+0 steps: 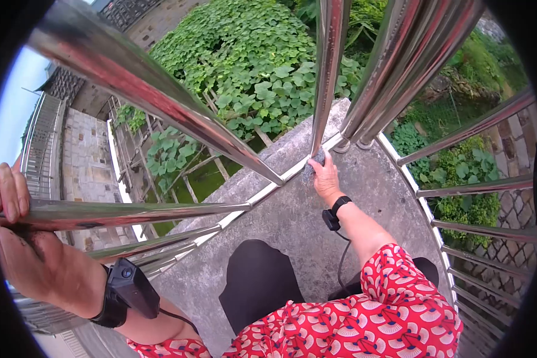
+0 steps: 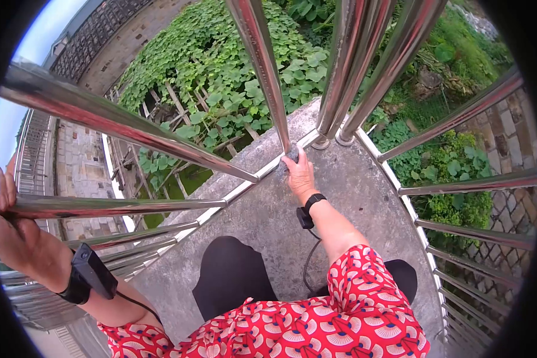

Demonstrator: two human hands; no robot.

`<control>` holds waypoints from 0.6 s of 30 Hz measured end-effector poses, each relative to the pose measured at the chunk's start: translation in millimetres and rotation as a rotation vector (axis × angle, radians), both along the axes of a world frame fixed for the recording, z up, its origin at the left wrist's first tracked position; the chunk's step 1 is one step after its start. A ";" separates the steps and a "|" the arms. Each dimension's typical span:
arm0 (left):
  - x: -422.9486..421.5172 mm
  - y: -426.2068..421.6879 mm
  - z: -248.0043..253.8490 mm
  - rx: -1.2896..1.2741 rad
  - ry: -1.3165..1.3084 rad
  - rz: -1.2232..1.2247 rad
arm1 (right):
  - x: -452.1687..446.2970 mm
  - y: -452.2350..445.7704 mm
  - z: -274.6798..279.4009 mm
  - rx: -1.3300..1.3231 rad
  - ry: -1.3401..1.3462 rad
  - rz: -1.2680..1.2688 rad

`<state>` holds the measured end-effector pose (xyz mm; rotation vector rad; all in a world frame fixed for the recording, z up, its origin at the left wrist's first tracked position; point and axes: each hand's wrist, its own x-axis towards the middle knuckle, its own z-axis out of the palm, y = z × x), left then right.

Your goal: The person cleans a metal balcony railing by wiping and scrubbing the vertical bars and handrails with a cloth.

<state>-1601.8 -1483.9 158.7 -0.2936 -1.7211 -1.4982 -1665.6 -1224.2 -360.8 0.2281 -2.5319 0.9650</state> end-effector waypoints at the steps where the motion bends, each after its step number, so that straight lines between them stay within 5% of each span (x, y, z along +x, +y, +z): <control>1: -0.6 2.0 1.6 0.009 0.008 -0.023 | -3.3 10.3 13.8 0.085 -0.089 0.075; 6: 4.8 5.7 0.7 0.137 0.000 -0.121 | -7.1 28.3 111.2 0.327 -0.249 0.197; 8: 8.2 5.8 -8.9 0.123 0.028 -0.085 | -6.8 25.3 187.2 0.516 -0.112 0.165; 13: 12.6 -1.9 -36.6 0.061 0.104 0.049 | 4.6 25.4 340.2 0.678 0.709 0.079; 16: 11.6 -4.7 -57.9 0.007 0.126 0.196 | 7.6 4.0 370.9 0.814 0.994 0.183; 18: 6.6 -3.5 -82.8 -0.096 0.093 0.430 | 8.4 -14.5 352.5 1.015 0.719 0.226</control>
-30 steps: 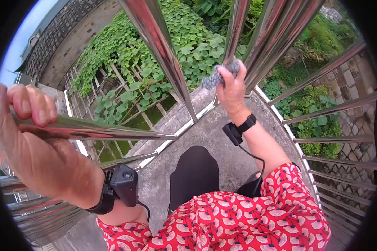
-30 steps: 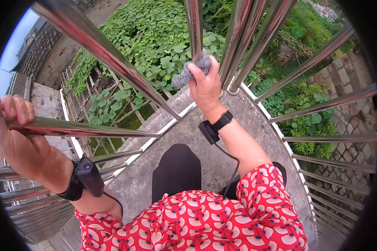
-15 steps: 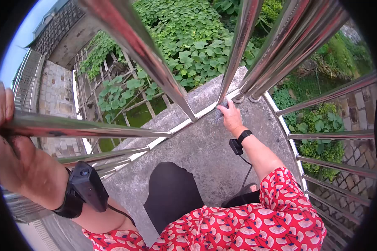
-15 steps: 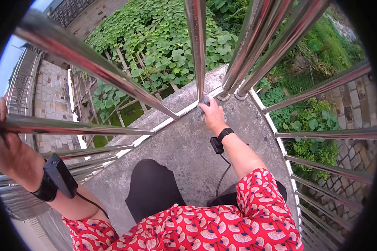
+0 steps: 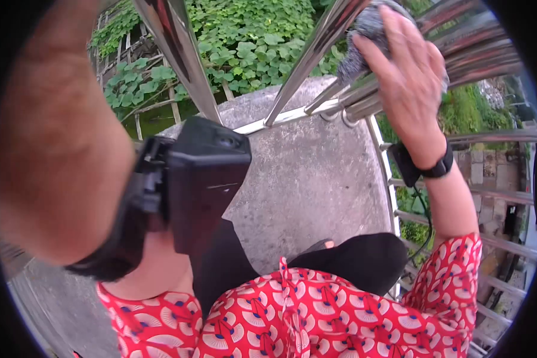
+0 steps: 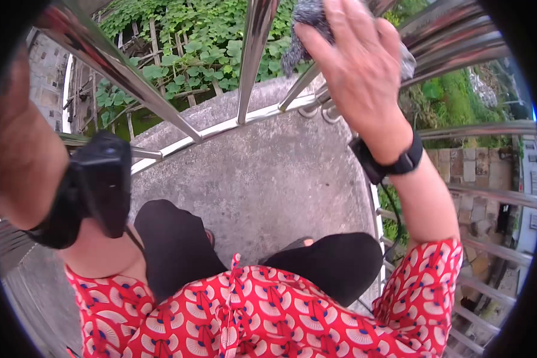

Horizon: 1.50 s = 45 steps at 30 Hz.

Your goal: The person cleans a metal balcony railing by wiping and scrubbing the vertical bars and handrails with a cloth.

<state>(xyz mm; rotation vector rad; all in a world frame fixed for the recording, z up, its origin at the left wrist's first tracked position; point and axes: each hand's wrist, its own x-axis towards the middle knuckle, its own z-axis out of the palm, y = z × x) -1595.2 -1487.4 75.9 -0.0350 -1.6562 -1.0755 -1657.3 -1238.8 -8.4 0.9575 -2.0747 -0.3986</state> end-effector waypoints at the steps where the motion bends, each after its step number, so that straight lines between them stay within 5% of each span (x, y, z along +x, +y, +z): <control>1: -4.9 3.6 -13.6 -0.047 -0.010 0.122 | -17.8 1.8 -24.5 0.149 -0.036 -0.100; 2: -3.7 8.0 -24.4 -0.049 0.015 0.131 | -34.0 5.5 -49.6 0.480 -0.030 -0.285; 4: 12.7 23.4 -61.1 0.206 -0.014 -0.400 | -28.6 -3.2 -86.6 0.754 -0.236 -0.370; 10: -23.7 9.7 -107.3 0.169 0.249 -0.600 | -39.1 19.0 -244.7 1.164 -0.116 -0.152; 12: -19.9 31.7 -98.0 0.386 0.221 -0.298 | -37.7 20.0 -286.3 0.850 -0.201 -0.170; 13: -11.4 26.2 -94.4 0.225 0.218 -0.432 | -37.6 20.7 -295.7 0.852 -0.201 -0.178; 19: -14.5 11.6 -102.6 0.246 0.142 -0.433 | -14.4 -6.8 -330.5 -0.181 -0.507 -0.030; 23: -12.6 19.3 -95.4 0.273 0.105 -0.378 | 13.0 -27.2 -351.3 -0.649 -0.525 -0.143; 41: -8.3 19.3 -95.7 0.278 0.065 -0.423 | 16.8 1.3 -347.5 -0.986 -0.721 -0.203; 44: -9.6 15.5 -98.1 0.281 0.101 -0.475 | 23.2 8.3 -355.0 -1.129 -0.827 -0.334; 45: -9.8 14.3 -98.8 0.276 0.122 -0.512 | 22.8 23.2 -366.0 -1.330 -0.861 -0.581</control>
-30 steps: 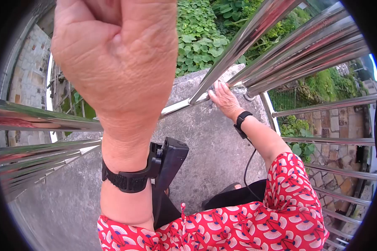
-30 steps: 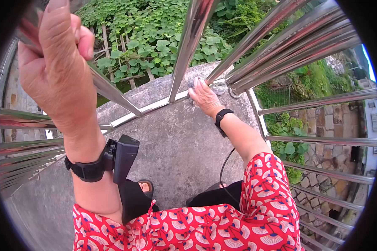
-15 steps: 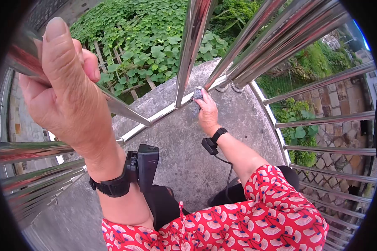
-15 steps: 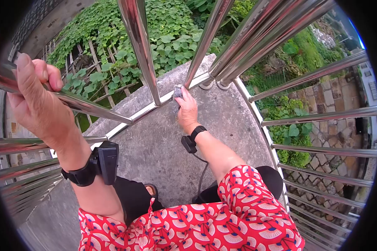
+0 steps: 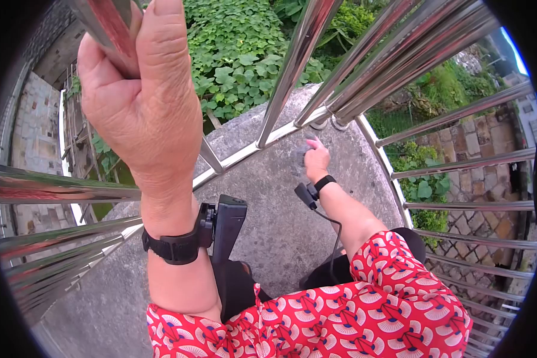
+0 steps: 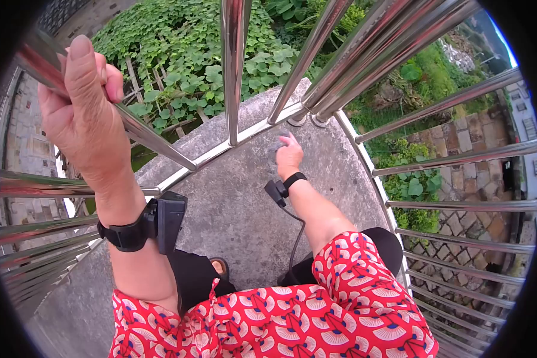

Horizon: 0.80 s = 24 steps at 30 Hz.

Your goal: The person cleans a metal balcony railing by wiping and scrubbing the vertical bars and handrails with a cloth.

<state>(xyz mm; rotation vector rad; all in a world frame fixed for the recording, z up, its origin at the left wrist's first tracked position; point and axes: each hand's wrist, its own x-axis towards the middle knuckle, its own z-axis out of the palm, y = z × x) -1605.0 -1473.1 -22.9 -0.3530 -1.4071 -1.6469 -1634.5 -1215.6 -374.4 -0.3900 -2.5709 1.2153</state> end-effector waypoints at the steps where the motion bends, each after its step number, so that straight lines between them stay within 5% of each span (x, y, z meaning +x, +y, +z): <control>1: 1.3 0.8 0.8 0.001 0.001 0.002 | 0.9 10.5 1.1 -0.121 -0.159 -0.236; 5: -1.6 -3.8 -2.7 -0.006 -0.008 0.022 | -17.2 24.0 16.3 -0.035 -0.082 -0.144; 7: -5.5 -1.1 -1.9 -0.030 0.035 0.006 | -30.8 -12.1 39.0 -0.282 0.280 -0.059; 9: -2.4 4.0 -0.8 0.024 -0.024 0.119 | -46.9 -31.5 27.3 -0.225 0.031 -0.213; 11: -0.9 2.4 -0.8 0.000 -0.047 0.118 | -48.6 -68.7 21.8 -0.205 0.077 -0.360; 15: -3.0 1.2 -0.6 0.012 -0.078 0.155 | -12.6 -105.1 39.7 -0.195 0.044 -0.272; 17: 1.1 8.7 2.7 0.029 -0.131 0.190 | 11.8 -122.4 15.3 0.161 0.312 0.078; 21: 1.2 3.8 1.6 -0.013 -0.145 0.198 | 3.0 -106.4 46.0 0.116 0.183 0.134; 24: 0.7 1.4 1.1 -0.006 -0.157 0.171 | -11.6 -70.2 99.9 0.697 0.260 0.465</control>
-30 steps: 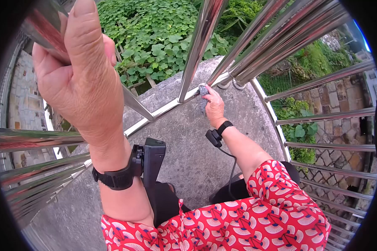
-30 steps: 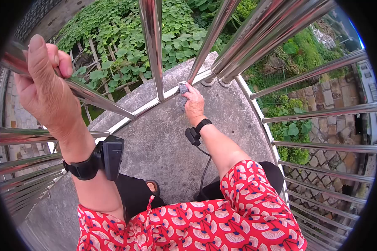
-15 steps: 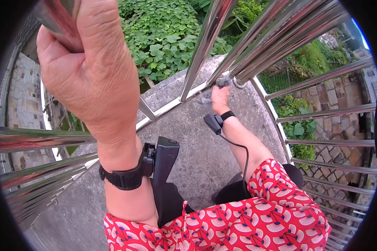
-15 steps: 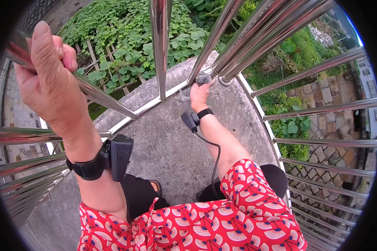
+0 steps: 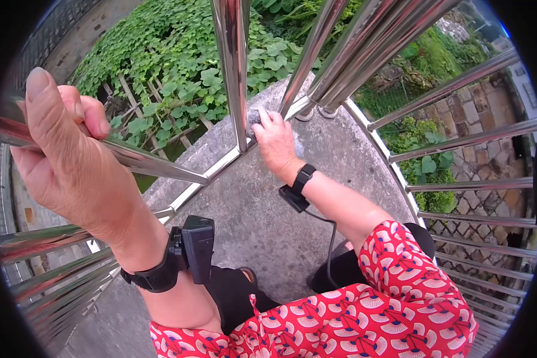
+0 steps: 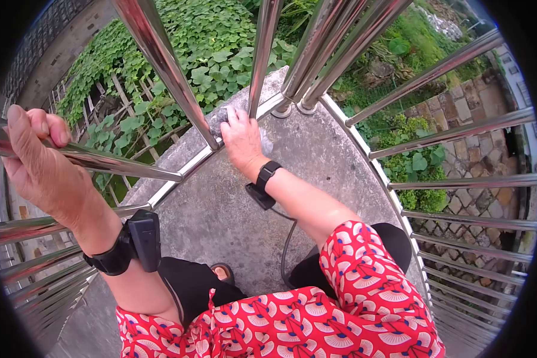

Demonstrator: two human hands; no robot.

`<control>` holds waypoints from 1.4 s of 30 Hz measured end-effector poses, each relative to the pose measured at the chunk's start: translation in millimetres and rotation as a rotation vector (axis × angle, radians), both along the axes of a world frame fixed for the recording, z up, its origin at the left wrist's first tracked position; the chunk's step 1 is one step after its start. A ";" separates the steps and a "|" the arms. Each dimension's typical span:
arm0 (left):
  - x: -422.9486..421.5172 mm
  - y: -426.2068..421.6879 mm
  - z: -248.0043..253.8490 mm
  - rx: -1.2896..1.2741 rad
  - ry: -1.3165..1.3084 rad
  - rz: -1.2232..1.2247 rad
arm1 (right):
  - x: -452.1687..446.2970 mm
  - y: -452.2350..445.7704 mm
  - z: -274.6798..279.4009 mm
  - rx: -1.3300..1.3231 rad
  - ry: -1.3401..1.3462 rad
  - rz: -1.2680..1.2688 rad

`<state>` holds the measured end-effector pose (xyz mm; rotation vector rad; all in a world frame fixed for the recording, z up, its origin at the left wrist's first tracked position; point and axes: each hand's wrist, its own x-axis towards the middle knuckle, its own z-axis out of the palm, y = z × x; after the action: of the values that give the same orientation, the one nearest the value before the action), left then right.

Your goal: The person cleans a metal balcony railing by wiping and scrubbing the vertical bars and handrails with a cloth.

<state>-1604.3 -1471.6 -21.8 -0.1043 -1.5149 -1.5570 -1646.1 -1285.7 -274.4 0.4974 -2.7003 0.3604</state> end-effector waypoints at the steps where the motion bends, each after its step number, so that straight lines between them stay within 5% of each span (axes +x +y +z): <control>1: 0.4 0.7 0.7 0.001 0.008 0.003 | -6.9 10.4 16.6 0.272 0.095 0.066; 4: -5.7 -1.5 0.5 -0.015 0.046 0.018 | -21.4 42.0 38.3 1.068 0.222 0.156; 8: -2.7 -3.8 1.9 -0.203 0.080 -0.003 | -25.5 77.1 14.0 1.322 0.253 0.519; 11: -5.2 -6.4 1.4 -0.209 0.092 0.000 | -30.6 66.1 -39.2 1.043 0.345 0.445; 14: -4.1 2.5 5.1 -0.196 0.074 0.074 | -29.8 36.5 -69.0 0.096 0.095 0.217; 18: -6.3 0.8 2.7 -0.017 0.072 0.088 | -15.7 28.0 -76.7 -0.375 0.090 0.130; 23: -3.6 0.3 0.5 -0.014 0.057 0.033 | 10.3 52.2 -65.0 -0.594 -0.283 0.302; 25: -3.2 1.3 -0.1 -0.019 0.053 0.049 | 13.7 67.1 -63.6 -0.582 -0.276 0.092; 27: -3.2 1.8 -0.5 -0.025 0.044 0.066 | -2.7 82.5 -65.6 -0.904 -0.423 -0.248; 30: -1.9 2.3 1.1 -0.028 0.048 0.034 | -33.5 91.1 -52.7 -0.983 -0.166 -0.486; 33: -3.7 7.9 3.0 0.013 0.044 0.100 | -39.7 50.4 -54.8 -1.190 -0.036 -0.269; 35: -3.1 7.0 2.7 0.005 0.021 0.119 | -48.2 39.8 -88.3 -1.079 -0.102 -0.529; 37: -4.3 10.7 2.2 0.027 0.050 0.123 | -53.8 27.9 -88.2 -1.095 -0.105 -0.472; 40: -4.7 8.9 2.9 0.031 0.045 0.113 | -50.6 56.8 -76.6 -1.316 -0.524 -0.499; 42: -3.0 9.3 -1.0 0.060 -0.014 0.151 | -60.1 60.7 -31.3 -1.522 -0.329 -0.117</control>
<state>-1607.3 -1462.4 -22.9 0.0539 -1.4510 -1.4836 -1706.3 -1225.1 -305.8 -0.2082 -1.8430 2.2375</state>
